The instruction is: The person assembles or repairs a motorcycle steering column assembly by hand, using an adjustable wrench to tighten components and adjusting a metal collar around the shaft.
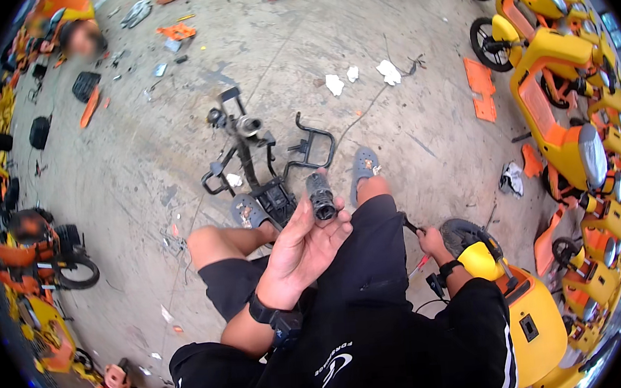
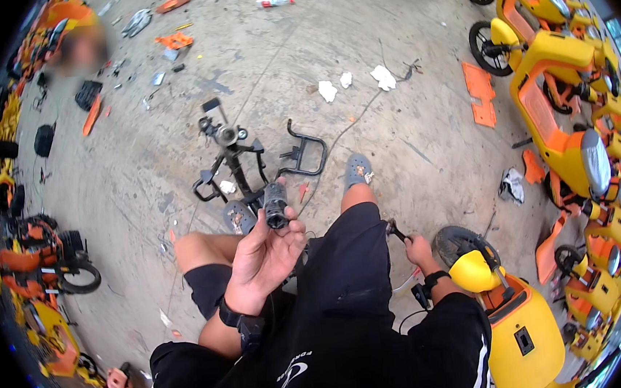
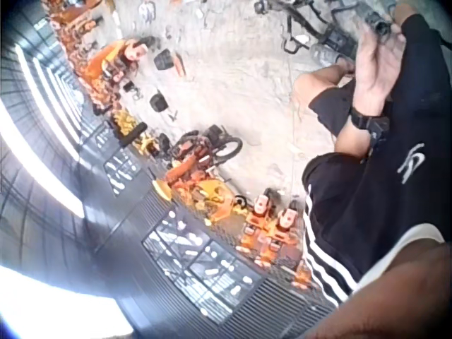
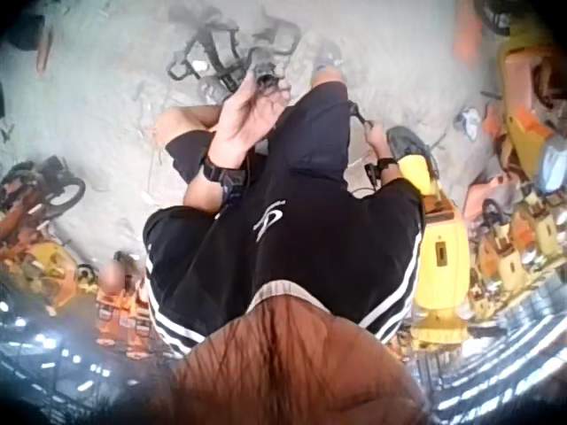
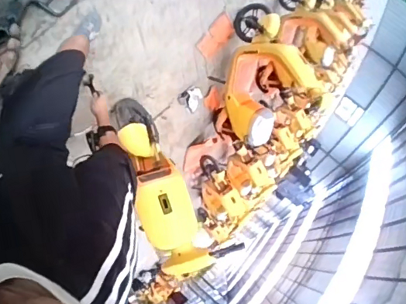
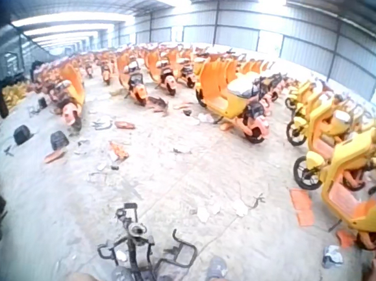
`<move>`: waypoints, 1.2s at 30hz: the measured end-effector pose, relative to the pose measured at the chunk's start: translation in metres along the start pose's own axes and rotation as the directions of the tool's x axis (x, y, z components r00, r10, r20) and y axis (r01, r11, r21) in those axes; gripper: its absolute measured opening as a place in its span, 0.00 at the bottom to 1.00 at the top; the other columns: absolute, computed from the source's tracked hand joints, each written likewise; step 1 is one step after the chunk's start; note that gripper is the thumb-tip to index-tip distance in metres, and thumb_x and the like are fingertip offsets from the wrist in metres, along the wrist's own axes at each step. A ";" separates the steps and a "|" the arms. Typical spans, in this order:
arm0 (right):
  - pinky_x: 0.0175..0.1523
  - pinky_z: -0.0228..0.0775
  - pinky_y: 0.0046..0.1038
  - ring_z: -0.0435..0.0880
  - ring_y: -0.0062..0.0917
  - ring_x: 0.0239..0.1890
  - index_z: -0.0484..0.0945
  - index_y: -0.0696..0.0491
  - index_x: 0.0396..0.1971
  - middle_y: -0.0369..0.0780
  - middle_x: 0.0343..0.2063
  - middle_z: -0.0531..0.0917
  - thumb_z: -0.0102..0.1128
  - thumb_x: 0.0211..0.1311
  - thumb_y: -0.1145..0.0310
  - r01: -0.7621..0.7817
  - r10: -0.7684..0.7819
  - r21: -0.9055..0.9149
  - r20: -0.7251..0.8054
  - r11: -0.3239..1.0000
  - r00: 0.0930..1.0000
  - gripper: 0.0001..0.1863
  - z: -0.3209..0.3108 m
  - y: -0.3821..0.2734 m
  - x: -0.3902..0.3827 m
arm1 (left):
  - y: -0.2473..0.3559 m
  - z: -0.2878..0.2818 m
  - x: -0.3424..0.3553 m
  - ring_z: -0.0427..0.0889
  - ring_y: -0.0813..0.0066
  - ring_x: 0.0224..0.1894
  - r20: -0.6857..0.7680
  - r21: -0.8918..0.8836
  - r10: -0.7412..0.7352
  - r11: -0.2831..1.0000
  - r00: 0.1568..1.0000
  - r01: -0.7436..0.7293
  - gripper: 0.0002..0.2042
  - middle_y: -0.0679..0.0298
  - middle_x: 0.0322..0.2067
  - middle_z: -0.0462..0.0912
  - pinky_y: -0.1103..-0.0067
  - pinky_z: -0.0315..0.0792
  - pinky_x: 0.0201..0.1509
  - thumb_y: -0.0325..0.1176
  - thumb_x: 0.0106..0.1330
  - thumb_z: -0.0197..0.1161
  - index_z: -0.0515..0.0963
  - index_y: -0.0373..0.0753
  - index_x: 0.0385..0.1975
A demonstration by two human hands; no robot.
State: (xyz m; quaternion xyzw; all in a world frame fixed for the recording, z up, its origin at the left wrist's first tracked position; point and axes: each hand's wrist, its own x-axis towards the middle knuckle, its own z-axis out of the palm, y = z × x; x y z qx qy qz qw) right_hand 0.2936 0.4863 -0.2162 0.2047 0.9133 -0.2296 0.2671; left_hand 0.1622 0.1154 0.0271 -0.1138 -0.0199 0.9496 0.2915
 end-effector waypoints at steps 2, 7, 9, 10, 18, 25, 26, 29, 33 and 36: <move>0.46 0.72 0.41 0.80 0.48 0.39 0.80 0.56 0.38 0.54 0.32 0.80 0.52 0.58 0.59 0.024 -0.024 -0.040 -0.001 0.999 1.000 0.17 -0.002 0.010 -0.018 | 0.003 0.000 -0.018 0.75 0.64 0.51 0.028 0.019 0.035 0.999 0.999 -0.036 0.25 0.56 0.49 0.74 0.70 0.69 0.59 0.35 0.68 0.53 0.55 0.46 0.64; 0.45 0.72 0.41 0.80 0.48 0.38 0.81 0.57 0.37 0.54 0.31 0.80 0.53 0.57 0.60 -0.010 0.011 -0.151 0.006 0.988 1.000 0.16 0.002 0.048 -0.075 | 0.006 -0.001 -0.043 0.75 0.64 0.49 -0.023 -0.124 0.081 0.989 0.996 -0.083 0.21 0.57 0.45 0.76 0.71 0.70 0.56 0.37 0.69 0.52 0.62 0.43 0.60; 0.44 0.72 0.40 0.80 0.48 0.38 0.81 0.57 0.37 0.54 0.31 0.81 0.53 0.57 0.61 -0.045 0.049 -0.170 0.018 0.984 0.999 0.16 0.001 0.060 -0.102 | 0.010 -0.001 -0.049 0.75 0.66 0.47 -0.030 -0.148 0.086 0.985 0.996 -0.089 0.17 0.57 0.43 0.77 0.70 0.70 0.55 0.37 0.68 0.53 0.67 0.41 0.55; 0.44 0.72 0.40 0.80 0.48 0.37 0.81 0.58 0.36 0.54 0.31 0.81 0.54 0.57 0.61 -0.055 0.062 -0.188 0.033 0.981 0.998 0.16 -0.001 0.066 -0.112 | 0.014 -0.005 -0.050 0.75 0.66 0.47 -0.017 -0.142 0.097 0.985 0.995 -0.099 0.17 0.57 0.43 0.77 0.70 0.70 0.55 0.37 0.68 0.53 0.67 0.41 0.55; 0.43 0.72 0.39 0.81 0.47 0.37 0.81 0.56 0.38 0.54 0.29 0.81 0.55 0.56 0.62 -0.105 0.113 -0.089 0.081 0.990 0.990 0.15 0.002 0.096 -0.175 | 0.089 -0.023 -0.025 0.81 0.69 0.34 0.163 0.895 0.647 0.220 0.745 -0.387 0.22 0.55 0.34 0.80 0.74 0.77 0.37 0.27 0.61 0.62 0.66 0.36 0.55; 0.27 0.70 0.28 0.79 0.26 0.19 0.80 0.61 0.37 0.42 0.18 0.81 0.53 0.62 0.64 -0.204 0.202 0.030 0.048 0.979 0.978 0.15 0.028 0.135 -0.193 | 0.134 -0.015 0.010 0.81 0.63 0.30 0.315 0.858 0.622 -0.510 0.717 0.066 0.21 0.50 0.31 0.82 0.73 0.74 0.36 0.35 0.53 0.66 0.73 0.30 0.44; 0.24 0.69 0.28 0.78 0.25 0.18 0.80 0.61 0.37 0.42 0.18 0.81 0.53 0.62 0.64 -0.280 0.275 0.131 0.055 0.951 0.960 0.15 0.034 0.124 -0.198 | 0.137 -0.009 0.009 0.81 0.52 0.34 0.297 0.834 0.591 -0.543 0.750 0.097 0.18 0.46 0.31 0.81 0.69 0.74 0.39 0.37 0.52 0.65 0.76 0.29 0.38; 0.22 0.67 0.28 0.76 0.25 0.15 0.81 0.60 0.37 0.41 0.16 0.80 0.53 0.61 0.64 -0.390 0.380 0.148 0.093 0.909 0.920 0.14 0.046 0.118 -0.205 | 0.148 -0.001 0.018 0.80 0.48 0.34 0.450 0.686 0.514 -0.723 0.730 0.085 0.17 0.44 0.30 0.80 0.65 0.73 0.41 0.38 0.51 0.64 0.77 0.27 0.32; 0.40 0.73 0.36 0.83 0.41 0.32 0.82 0.58 0.37 0.53 0.26 0.82 0.56 0.57 0.62 -0.393 0.388 0.085 0.074 0.915 0.919 0.15 0.074 0.130 -0.204 | 0.141 0.014 0.046 0.78 0.47 0.35 0.474 0.504 0.418 -0.850 0.775 0.151 0.17 0.44 0.31 0.78 0.63 0.73 0.42 0.36 0.46 0.64 0.79 0.27 0.29; 0.43 0.73 0.36 0.83 0.42 0.36 0.82 0.57 0.36 0.53 0.30 0.82 0.56 0.57 0.61 -0.425 0.413 0.103 0.121 0.899 0.903 0.15 0.075 0.119 -0.200 | 0.144 0.010 0.066 0.78 0.47 0.36 0.412 0.468 0.406 -0.862 0.816 0.194 0.17 0.44 0.32 0.78 0.65 0.73 0.42 0.36 0.43 0.65 0.80 0.28 0.30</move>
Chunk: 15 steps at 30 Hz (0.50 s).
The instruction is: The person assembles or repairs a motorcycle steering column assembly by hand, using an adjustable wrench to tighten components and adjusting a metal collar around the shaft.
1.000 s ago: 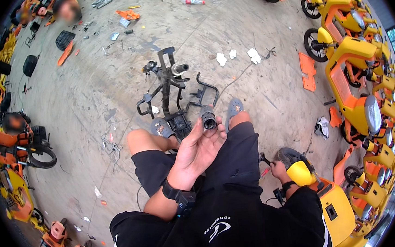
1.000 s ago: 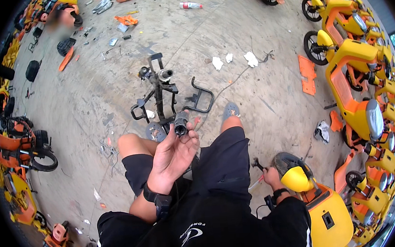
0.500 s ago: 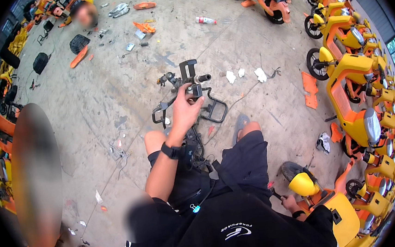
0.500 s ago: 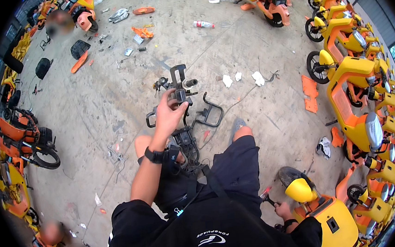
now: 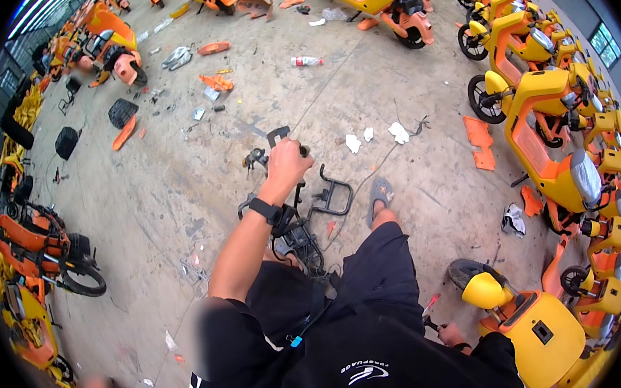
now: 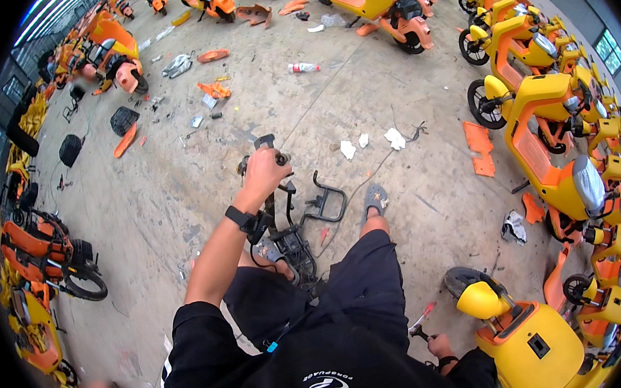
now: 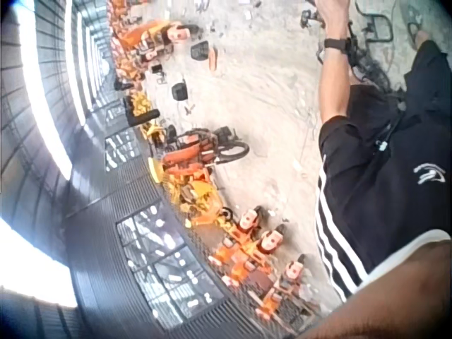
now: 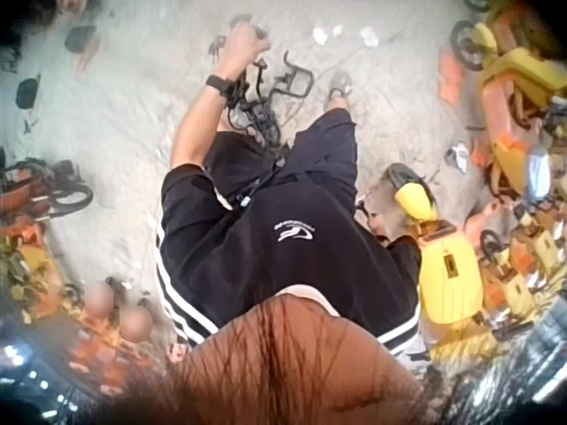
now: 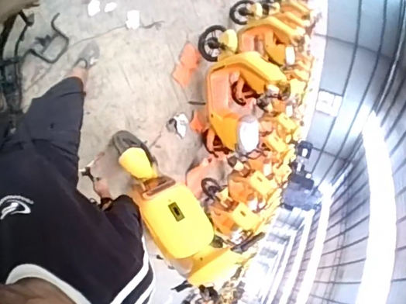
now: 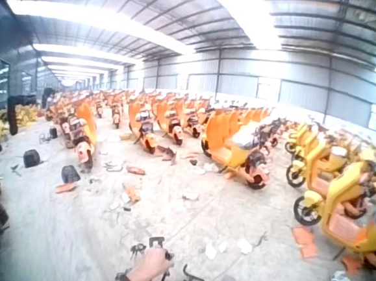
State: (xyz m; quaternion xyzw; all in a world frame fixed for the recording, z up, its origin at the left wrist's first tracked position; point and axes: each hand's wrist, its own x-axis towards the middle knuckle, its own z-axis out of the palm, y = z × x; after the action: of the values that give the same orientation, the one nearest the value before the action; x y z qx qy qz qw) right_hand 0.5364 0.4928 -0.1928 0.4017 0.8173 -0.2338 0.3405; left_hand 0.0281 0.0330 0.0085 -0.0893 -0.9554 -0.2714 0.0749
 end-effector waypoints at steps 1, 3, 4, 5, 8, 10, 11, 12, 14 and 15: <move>0.44 0.73 0.36 0.83 0.41 0.36 0.82 0.57 0.36 0.52 0.30 0.82 0.56 0.56 0.61 -0.014 0.014 0.024 -0.003 1.000 1.000 0.16 0.001 0.001 0.002 | -0.001 0.007 0.003 0.78 0.47 0.35 0.007 0.006 0.008 1.000 1.000 -0.008 0.17 0.44 0.31 0.78 0.64 0.73 0.42 0.35 0.42 0.66 0.80 0.28 0.30; 0.45 0.73 0.36 0.83 0.41 0.36 0.82 0.57 0.37 0.51 0.31 0.83 0.56 0.56 0.61 -0.029 0.029 0.049 -0.004 0.998 1.000 0.16 0.009 0.007 0.009 | 0.000 0.011 0.003 0.77 0.47 0.34 0.003 0.008 0.001 1.000 1.000 -0.001 0.17 0.45 0.30 0.78 0.64 0.72 0.41 0.34 0.41 0.66 0.80 0.28 0.30; 0.45 0.73 0.36 0.83 0.41 0.36 0.82 0.57 0.37 0.51 0.30 0.83 0.55 0.56 0.60 -0.005 0.007 0.075 -0.021 0.997 1.000 0.17 0.013 0.008 0.011 | -0.001 0.014 0.003 0.77 0.47 0.34 0.002 0.007 0.004 1.000 1.000 -0.004 0.17 0.45 0.30 0.78 0.64 0.72 0.41 0.34 0.41 0.66 0.80 0.28 0.30; 0.45 0.73 0.36 0.83 0.40 0.36 0.82 0.57 0.37 0.50 0.30 0.83 0.55 0.56 0.60 0.018 -0.015 0.101 -0.039 0.995 0.999 0.17 0.014 0.011 0.013 | -0.003 0.018 0.003 0.77 0.48 0.34 -0.064 -0.052 0.060 0.997 0.996 -0.064 0.17 0.46 0.29 0.78 0.64 0.72 0.41 0.33 0.42 0.66 0.80 0.28 0.32; 0.44 0.73 0.36 0.83 0.41 0.36 0.82 0.58 0.37 0.51 0.29 0.83 0.55 0.56 0.61 0.076 -0.073 0.067 -0.043 0.995 0.996 0.16 0.015 0.011 0.016 | 0.002 0.023 0.004 0.78 0.49 0.36 -0.103 -0.118 0.108 0.986 0.989 -0.120 0.17 0.46 0.30 0.78 0.65 0.73 0.42 0.31 0.44 0.66 0.80 0.29 0.35; 0.44 0.73 0.36 0.83 0.42 0.36 0.82 0.58 0.37 0.51 0.29 0.82 0.55 0.57 0.62 0.082 -0.080 0.076 -0.025 0.994 0.996 0.16 0.009 -0.014 0.002 | -0.002 0.023 0.001 0.78 0.50 0.37 -0.072 -0.109 0.099 0.988 0.992 -0.107 0.18 0.46 0.32 0.78 0.66 0.73 0.43 0.30 0.44 0.66 0.79 0.29 0.37; 0.44 0.72 0.37 0.82 0.43 0.36 0.81 0.59 0.36 0.52 0.29 0.82 0.55 0.57 0.62 0.079 -0.078 0.084 -0.010 0.993 0.997 0.16 0.008 -0.023 -0.003 | -0.006 0.022 -0.003 0.78 0.51 0.36 -0.085 -0.113 0.091 0.988 0.992 -0.100 0.18 0.47 0.32 0.78 0.66 0.73 0.42 0.30 0.45 0.66 0.79 0.29 0.37; 0.44 0.72 0.37 0.82 0.43 0.36 0.81 0.59 0.36 0.52 0.29 0.82 0.55 0.57 0.62 0.073 -0.071 0.090 -0.023 0.993 0.997 0.16 0.005 -0.016 0.001 | -0.003 0.024 -0.002 0.78 0.52 0.35 -0.102 -0.139 0.094 0.984 0.990 -0.108 0.18 0.48 0.32 0.78 0.67 0.73 0.41 0.31 0.45 0.66 0.79 0.30 0.37; 0.44 0.72 0.37 0.82 0.45 0.36 0.81 0.60 0.36 0.54 0.29 0.82 0.54 0.56 0.63 0.030 -0.013 0.205 -0.082 0.978 0.997 0.16 0.011 -0.003 0.010 | -0.009 0.030 -0.003 0.77 0.59 0.28 -0.132 -0.190 0.118 0.971 0.984 -0.142 0.18 0.54 0.25 0.76 0.70 0.72 0.35 0.31 0.43 0.68 0.80 0.33 0.36; 0.44 0.72 0.37 0.82 0.45 0.36 0.81 0.60 0.36 0.54 0.29 0.82 0.54 0.56 0.63 0.018 0.000 0.216 -0.084 0.976 0.996 0.16 0.015 -0.001 0.012 | -0.010 0.027 -0.006 0.77 0.58 0.29 -0.128 -0.207 0.123 0.967 0.984 -0.147 0.19 0.53 0.27 0.77 0.70 0.72 0.36 0.31 0.42 0.68 0.80 0.33 0.37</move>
State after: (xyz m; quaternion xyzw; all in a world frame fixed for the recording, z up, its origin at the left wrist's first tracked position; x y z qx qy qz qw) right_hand 0.5355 0.4884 -0.2115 0.4421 0.8023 -0.3060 0.2592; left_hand 0.0292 0.0381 -0.0202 -0.1461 -0.9062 -0.3722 0.1376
